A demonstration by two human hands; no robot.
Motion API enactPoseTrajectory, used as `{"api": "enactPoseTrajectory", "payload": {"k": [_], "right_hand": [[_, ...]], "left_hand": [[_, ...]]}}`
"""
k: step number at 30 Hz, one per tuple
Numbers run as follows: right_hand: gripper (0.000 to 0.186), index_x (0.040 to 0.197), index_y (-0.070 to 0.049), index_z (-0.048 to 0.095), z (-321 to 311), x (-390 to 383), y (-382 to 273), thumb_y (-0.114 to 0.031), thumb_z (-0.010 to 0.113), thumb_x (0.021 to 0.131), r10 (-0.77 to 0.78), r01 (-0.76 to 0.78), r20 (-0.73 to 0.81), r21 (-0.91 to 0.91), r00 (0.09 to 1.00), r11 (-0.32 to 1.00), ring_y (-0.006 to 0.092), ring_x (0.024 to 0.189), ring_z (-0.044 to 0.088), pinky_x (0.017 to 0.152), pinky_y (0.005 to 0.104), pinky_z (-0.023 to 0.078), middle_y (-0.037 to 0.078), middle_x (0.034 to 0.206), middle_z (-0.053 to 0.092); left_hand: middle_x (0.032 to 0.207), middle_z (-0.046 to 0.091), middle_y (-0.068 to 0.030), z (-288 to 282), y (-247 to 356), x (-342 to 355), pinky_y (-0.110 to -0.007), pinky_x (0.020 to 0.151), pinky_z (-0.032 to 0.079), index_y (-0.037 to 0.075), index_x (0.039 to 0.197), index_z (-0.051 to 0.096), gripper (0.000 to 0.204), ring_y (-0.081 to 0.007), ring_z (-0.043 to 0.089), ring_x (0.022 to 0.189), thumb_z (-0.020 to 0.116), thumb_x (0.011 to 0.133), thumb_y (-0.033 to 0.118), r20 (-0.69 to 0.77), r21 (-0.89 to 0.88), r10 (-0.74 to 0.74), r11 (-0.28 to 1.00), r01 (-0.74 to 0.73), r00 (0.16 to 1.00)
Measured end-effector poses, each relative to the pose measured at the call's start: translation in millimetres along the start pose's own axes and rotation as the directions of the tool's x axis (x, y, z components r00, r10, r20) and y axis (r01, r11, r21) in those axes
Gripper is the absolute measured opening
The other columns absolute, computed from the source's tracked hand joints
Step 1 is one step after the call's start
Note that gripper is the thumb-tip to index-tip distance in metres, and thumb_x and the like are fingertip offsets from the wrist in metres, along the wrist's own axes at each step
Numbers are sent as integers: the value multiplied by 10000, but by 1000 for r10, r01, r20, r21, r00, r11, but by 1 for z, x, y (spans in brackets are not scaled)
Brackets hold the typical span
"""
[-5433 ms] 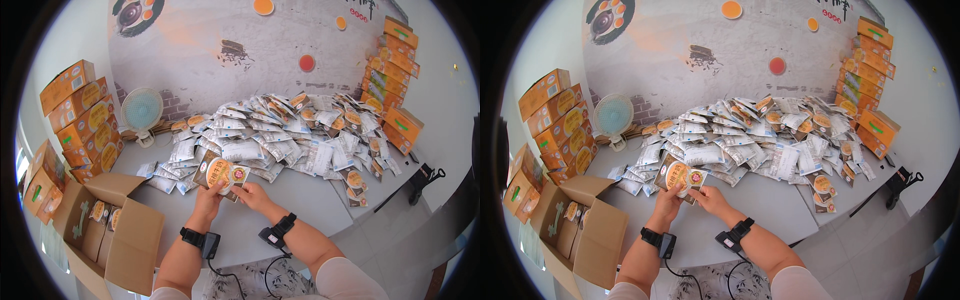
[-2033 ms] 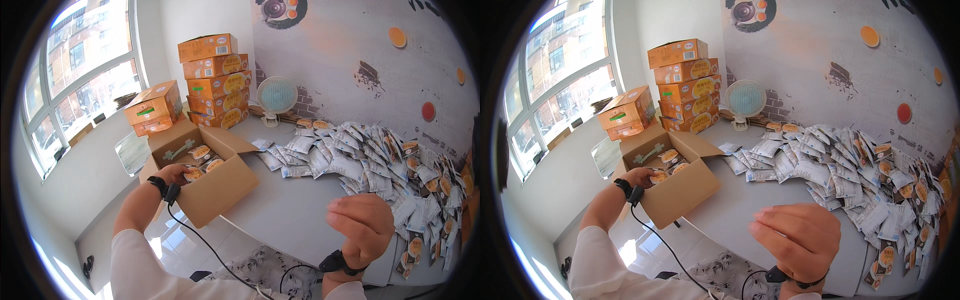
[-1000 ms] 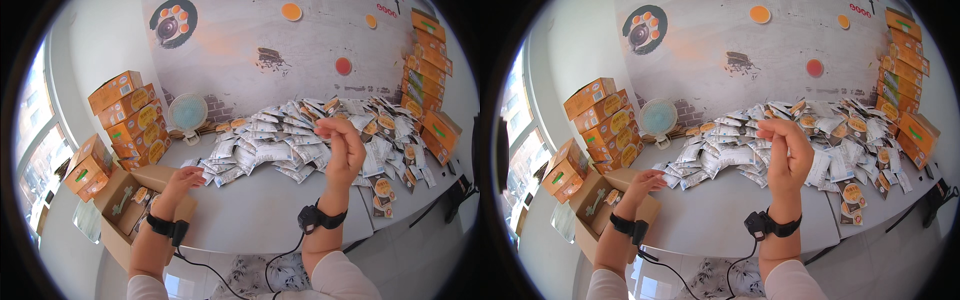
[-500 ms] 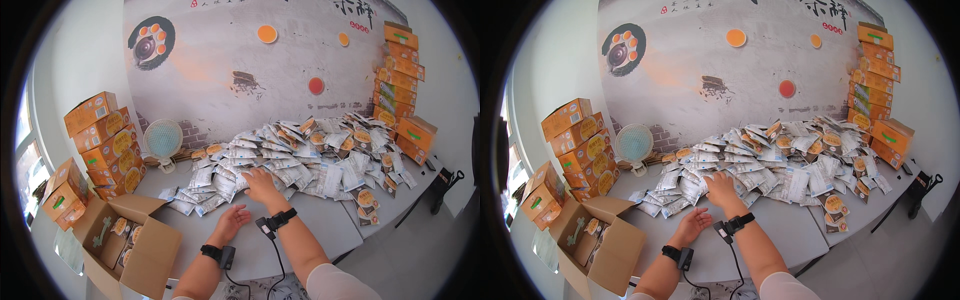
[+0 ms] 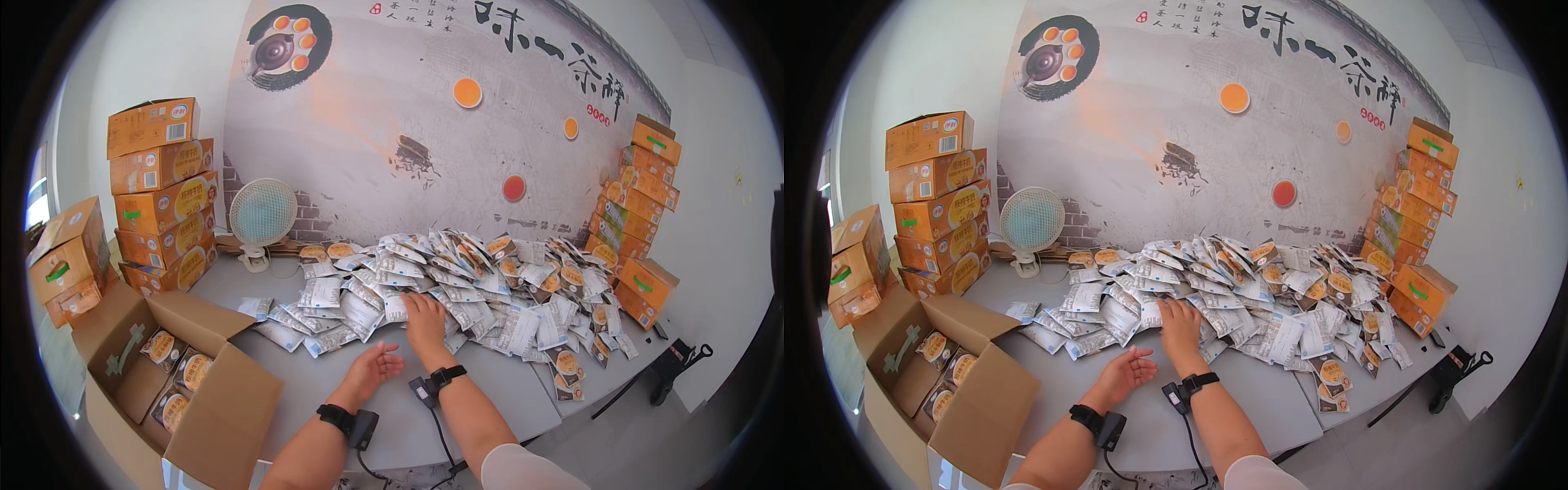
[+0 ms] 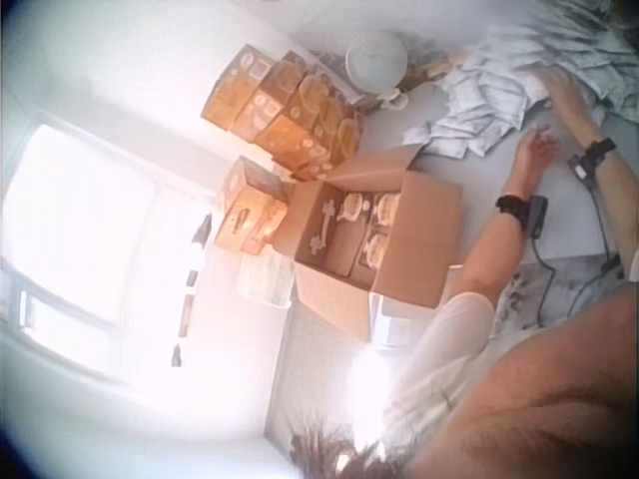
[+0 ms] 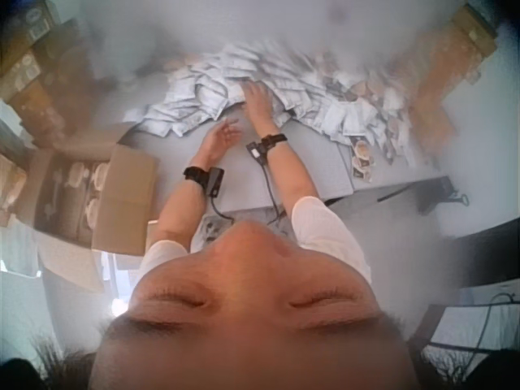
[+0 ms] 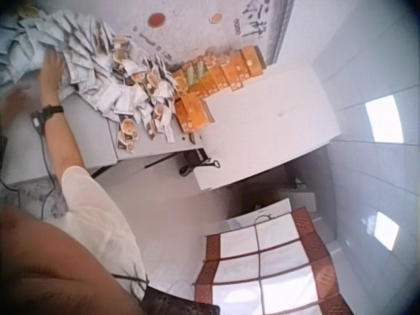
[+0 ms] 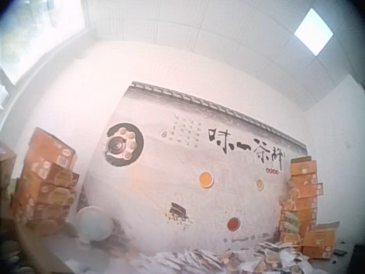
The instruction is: The person packs small food packets into a cardboard box. They pick up packets from a large pile on the table, place them into the box, and occasionally move boxes or a trolley.
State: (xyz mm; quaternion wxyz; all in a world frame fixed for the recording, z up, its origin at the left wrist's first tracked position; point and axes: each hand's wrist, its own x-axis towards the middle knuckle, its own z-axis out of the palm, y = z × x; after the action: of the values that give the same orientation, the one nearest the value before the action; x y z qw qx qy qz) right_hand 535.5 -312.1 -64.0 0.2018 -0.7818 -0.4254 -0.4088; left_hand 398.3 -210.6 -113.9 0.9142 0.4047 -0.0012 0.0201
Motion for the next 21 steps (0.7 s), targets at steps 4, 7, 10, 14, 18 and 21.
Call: {"api": "enactPoseTrajectory", "payload": {"k": [4,7,10,14,18,21], "right_hand": [[450,1172,-94,519,-14,5,-3,-59,583,728,-24,25,-13,103,1000,994,258,1014,529,833,398,396,81,1094,575],[398,1175,-83,499,-47,20,-26,-108,577,785,174,-227,191,307,966,924,305,923,569,742,408,446,116,1047,593],[340,1130,-26,488,-54,10,-25,-146,595,831,327,-470,338,628,883,621,264,808,625,678,357,497,138,990,616],[319,1094,6,490,-51,-8,-36,-142,612,839,277,-615,642,766,715,-189,170,844,626,707,298,521,101,998,611],[316,1110,2,489,-35,-46,-32,-149,594,853,153,-669,817,549,556,-500,173,880,620,754,311,520,107,1030,601],[316,1119,-9,492,-28,-61,-31,-163,587,860,113,-637,803,541,585,-549,169,885,618,765,308,516,100,1038,600]], "left_hand": [[928,604,-105,-4,4,2,-339,821,453,28,1121,515,420,-215,575,896,416,924,386,-70,-44,49,998,-52,996],[933,600,-96,-6,10,0,-344,826,435,36,1119,518,426,-212,564,909,422,918,398,-207,-22,144,988,-152,968],[953,594,-89,-4,11,2,-354,840,415,37,1128,511,438,-211,553,929,423,913,408,-310,82,277,961,-264,910],[1080,585,-100,-1,16,-3,-322,875,409,31,1161,498,440,-184,554,996,428,916,390,-164,52,297,955,-293,941],[1156,562,-106,13,12,-9,-296,863,436,19,1188,486,450,-182,556,1034,406,934,382,-156,39,158,987,-154,975],[1142,563,-98,6,5,-4,-309,843,454,30,1199,473,455,-186,571,994,415,931,393,-117,199,101,977,-76,988]]}}
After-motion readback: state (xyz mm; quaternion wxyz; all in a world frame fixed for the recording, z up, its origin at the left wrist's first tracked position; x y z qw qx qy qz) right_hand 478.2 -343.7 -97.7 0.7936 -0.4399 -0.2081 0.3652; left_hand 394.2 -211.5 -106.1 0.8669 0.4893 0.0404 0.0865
